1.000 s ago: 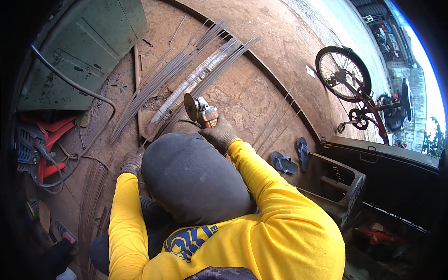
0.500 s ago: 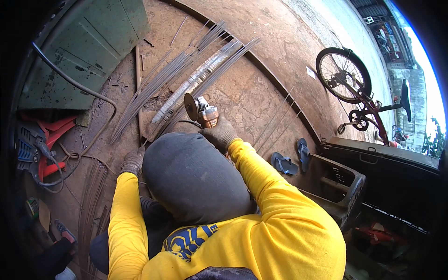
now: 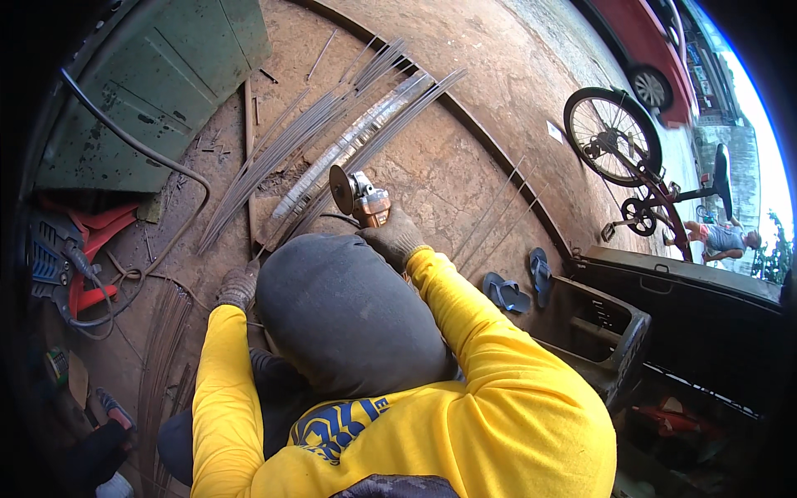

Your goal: The person uses an angle grinder to cut through several long metal bars one at a time while holding them down on the floor.

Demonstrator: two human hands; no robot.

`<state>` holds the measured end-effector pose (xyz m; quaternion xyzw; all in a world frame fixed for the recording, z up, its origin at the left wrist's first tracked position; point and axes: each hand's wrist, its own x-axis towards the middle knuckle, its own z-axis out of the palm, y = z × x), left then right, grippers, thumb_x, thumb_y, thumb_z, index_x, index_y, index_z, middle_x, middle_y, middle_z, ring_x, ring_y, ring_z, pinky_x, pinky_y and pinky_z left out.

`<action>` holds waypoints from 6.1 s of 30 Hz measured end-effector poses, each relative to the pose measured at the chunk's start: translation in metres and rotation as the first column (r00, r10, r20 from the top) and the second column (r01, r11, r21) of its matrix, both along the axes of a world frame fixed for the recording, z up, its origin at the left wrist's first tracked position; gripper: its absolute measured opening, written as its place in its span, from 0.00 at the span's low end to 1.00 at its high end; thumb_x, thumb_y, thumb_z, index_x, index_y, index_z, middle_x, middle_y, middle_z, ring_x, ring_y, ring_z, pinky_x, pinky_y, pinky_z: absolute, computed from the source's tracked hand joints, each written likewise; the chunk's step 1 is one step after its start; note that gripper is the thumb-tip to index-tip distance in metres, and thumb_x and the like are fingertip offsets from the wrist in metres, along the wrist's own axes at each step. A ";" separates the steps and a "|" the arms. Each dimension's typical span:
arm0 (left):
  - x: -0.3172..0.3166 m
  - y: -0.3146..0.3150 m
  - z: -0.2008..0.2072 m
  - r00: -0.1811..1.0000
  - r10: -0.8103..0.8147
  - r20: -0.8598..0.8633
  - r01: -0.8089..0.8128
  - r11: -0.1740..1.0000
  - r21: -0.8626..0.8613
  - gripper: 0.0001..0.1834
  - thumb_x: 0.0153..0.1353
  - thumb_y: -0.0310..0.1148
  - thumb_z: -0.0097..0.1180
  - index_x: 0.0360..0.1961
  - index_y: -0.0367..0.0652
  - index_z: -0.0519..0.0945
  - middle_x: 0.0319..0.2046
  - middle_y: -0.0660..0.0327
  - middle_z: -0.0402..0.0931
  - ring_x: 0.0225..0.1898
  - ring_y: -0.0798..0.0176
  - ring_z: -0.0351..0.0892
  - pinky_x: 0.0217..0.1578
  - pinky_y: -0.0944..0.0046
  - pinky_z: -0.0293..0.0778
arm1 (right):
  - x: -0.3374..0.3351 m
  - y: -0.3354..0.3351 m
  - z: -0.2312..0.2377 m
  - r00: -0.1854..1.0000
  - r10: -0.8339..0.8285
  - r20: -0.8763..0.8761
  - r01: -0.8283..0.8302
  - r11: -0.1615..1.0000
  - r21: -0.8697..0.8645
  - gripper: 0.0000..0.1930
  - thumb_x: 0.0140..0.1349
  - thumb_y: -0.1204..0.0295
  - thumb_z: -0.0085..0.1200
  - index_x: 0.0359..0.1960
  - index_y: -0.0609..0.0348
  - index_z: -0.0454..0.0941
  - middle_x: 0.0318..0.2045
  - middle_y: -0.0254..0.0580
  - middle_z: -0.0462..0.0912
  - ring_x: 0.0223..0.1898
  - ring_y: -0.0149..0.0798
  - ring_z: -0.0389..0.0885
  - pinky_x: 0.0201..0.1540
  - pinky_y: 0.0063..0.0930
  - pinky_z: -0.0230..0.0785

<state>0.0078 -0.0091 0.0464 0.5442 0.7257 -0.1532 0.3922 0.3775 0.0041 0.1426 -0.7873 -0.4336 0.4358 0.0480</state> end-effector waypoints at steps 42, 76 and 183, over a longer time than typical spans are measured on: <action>-0.008 0.000 -0.027 1.000 0.026 -0.014 -0.027 0.997 -0.066 0.36 0.72 0.61 0.35 0.60 0.42 0.78 0.59 0.42 0.76 0.63 0.37 0.72 0.65 0.44 0.66 | -0.031 0.043 -0.063 0.913 0.399 0.081 -0.398 0.917 -0.029 0.53 0.46 0.45 0.71 0.68 0.68 0.61 0.56 0.65 0.79 0.59 0.60 0.79 0.61 0.45 0.72; 0.005 0.007 -0.033 0.999 0.021 0.035 -0.020 1.000 -0.018 0.33 0.72 0.60 0.36 0.56 0.44 0.79 0.58 0.45 0.77 0.61 0.39 0.74 0.62 0.44 0.68 | -0.014 0.034 -0.050 0.965 0.255 0.053 -0.256 0.966 0.017 0.49 0.41 0.50 0.75 0.62 0.65 0.67 0.53 0.62 0.82 0.57 0.59 0.81 0.59 0.45 0.73; 0.014 0.013 -0.037 0.997 0.071 0.039 -0.073 0.997 0.041 0.34 0.73 0.60 0.35 0.57 0.43 0.78 0.59 0.43 0.76 0.61 0.38 0.74 0.63 0.43 0.68 | -0.030 0.051 -0.033 0.924 0.353 0.144 -0.346 0.935 -0.071 0.51 0.38 0.49 0.77 0.64 0.59 0.69 0.55 0.56 0.82 0.58 0.54 0.81 0.61 0.43 0.73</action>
